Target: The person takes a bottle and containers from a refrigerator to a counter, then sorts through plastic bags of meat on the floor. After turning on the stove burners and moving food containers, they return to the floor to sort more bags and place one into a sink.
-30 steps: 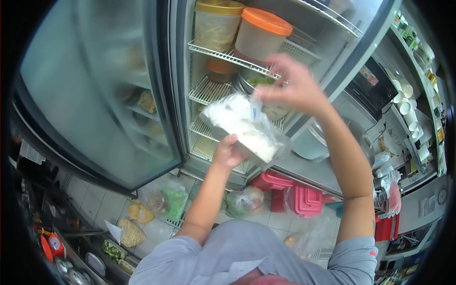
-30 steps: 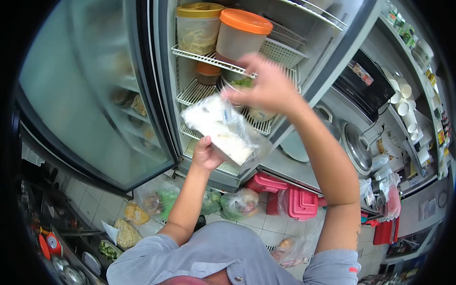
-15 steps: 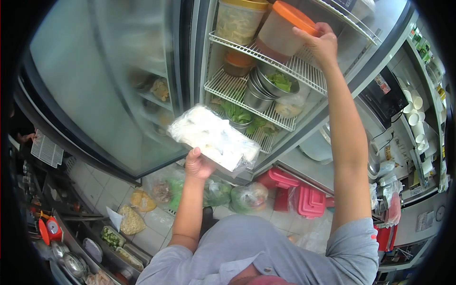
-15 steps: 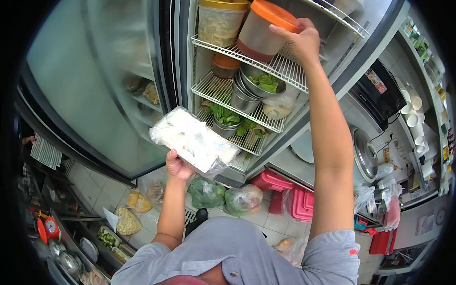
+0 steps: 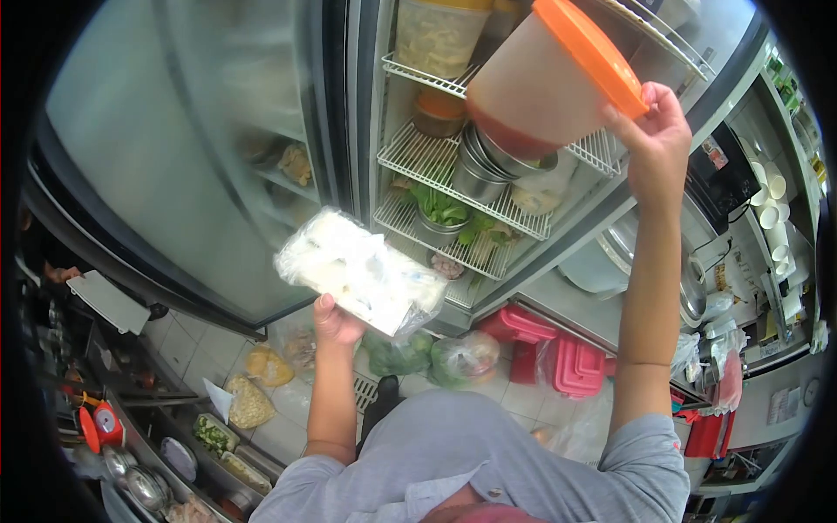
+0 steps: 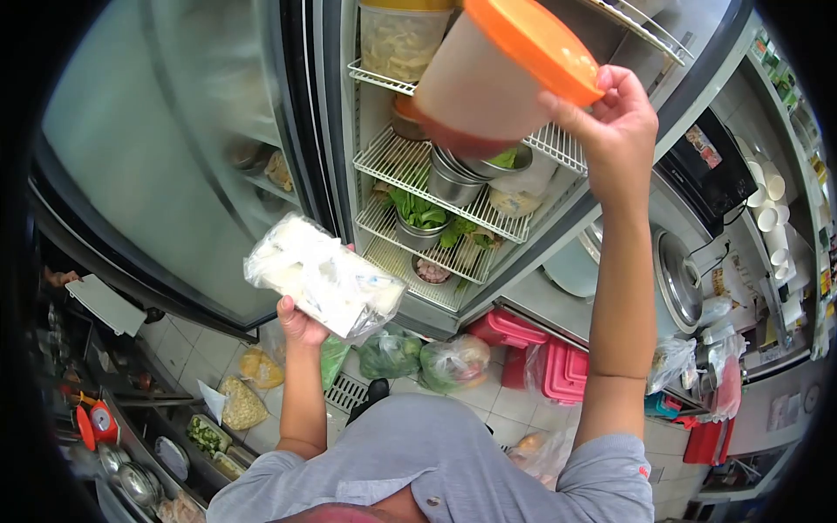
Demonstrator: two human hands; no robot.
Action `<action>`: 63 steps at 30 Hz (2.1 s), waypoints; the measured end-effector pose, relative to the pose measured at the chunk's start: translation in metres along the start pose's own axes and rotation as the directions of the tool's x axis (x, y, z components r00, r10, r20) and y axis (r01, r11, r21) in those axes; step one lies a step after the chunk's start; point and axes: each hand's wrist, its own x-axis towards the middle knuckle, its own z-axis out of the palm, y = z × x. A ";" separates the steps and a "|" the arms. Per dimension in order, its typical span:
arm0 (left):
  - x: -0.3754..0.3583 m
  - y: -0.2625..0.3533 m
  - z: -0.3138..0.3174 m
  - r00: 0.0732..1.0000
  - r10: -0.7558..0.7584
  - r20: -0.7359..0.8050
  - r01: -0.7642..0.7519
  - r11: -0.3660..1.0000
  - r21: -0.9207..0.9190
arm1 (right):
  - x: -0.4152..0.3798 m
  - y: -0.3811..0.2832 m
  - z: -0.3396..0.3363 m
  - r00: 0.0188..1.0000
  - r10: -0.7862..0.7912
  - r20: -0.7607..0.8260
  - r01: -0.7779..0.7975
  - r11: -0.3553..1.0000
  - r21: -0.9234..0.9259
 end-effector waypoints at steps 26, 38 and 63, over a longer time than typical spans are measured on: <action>-0.032 0.015 0.018 0.997 0.065 -0.047 -0.062 0.996 0.065 | -0.033 0.218 0.216 0.948 0.319 -0.012 -0.260 0.747 -0.612; 0.108 -0.020 0.100 0.982 -0.036 0.184 0.021 0.996 0.084 | -0.091 0.003 0.079 0.911 -0.018 0.413 0.295 0.728 -0.619; 0.175 0.043 0.081 0.978 -0.202 0.041 0.008 0.233 0.972 | 0.062 0.059 -0.044 0.754 0.578 0.313 0.155 0.307 -0.939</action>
